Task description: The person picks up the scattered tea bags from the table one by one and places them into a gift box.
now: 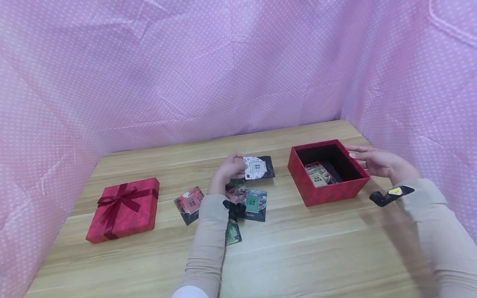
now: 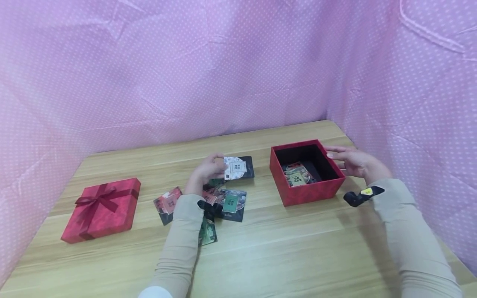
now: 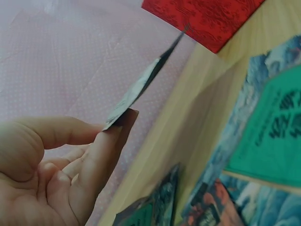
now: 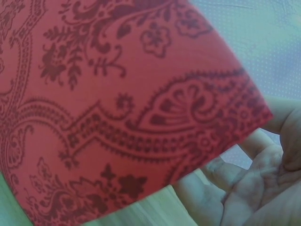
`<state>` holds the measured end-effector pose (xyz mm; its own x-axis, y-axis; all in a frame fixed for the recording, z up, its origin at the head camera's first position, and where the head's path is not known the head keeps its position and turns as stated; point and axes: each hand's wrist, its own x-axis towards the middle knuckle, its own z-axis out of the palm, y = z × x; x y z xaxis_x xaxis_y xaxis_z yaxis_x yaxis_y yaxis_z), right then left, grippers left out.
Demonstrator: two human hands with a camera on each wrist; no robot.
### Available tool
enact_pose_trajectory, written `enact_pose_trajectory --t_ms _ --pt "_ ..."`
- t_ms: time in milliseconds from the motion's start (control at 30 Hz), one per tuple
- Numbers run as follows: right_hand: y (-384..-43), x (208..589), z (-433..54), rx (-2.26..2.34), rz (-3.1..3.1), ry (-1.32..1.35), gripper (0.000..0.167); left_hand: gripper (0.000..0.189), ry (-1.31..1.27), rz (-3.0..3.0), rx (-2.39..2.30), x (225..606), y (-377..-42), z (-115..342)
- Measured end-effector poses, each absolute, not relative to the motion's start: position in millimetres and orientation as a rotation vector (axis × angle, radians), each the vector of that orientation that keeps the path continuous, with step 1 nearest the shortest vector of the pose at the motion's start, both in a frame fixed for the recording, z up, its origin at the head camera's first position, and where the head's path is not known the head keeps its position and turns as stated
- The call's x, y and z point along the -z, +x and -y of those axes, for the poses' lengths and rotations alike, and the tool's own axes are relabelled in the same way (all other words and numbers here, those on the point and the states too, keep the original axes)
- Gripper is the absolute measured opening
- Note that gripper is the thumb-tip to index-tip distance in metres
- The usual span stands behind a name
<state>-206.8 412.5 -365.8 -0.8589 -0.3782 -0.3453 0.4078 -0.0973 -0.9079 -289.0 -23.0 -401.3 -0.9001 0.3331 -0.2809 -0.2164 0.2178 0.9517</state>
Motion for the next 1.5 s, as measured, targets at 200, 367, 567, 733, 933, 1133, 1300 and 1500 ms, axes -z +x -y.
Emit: enact_pose_trajectory --t_ms 200,367,567,733,933,1133,1300,1500 --pt "-207 368 -413 2.006 -1.626 -0.002 0.039 0.043 0.088 -2.018 -1.841 395 -288 23" --pt "-208 369 -415 1.995 -1.602 -0.029 0.041 0.041 0.084 -1.979 -1.931 388 -287 20" --pt "-210 369 -418 1.989 -1.569 -0.056 0.043 0.044 0.091 -1.967 -2.014 380 -284 13" --pt "-210 368 -417 1.955 -1.657 0.014 0.04 0.047 0.092 -1.962 -2.028 374 -282 7" --pt "-210 365 -416 1.938 -1.693 0.032 0.039 0.046 0.119 -1.938 -2.032 365 -283 -1" --pt "-211 364 -413 1.883 -1.772 0.083 0.037 0.048 0.191 -1.968 -1.993 351 -285 -9" --pt "-214 364 -415 1.885 -1.736 0.045 0.037 0.044 0.232 -1.974 -1.948 339 -282 -21" --pt "-214 363 -419 1.942 -1.639 -0.002 0.041 0.041 0.287 -1.998 -1.911 328 -279 -42"
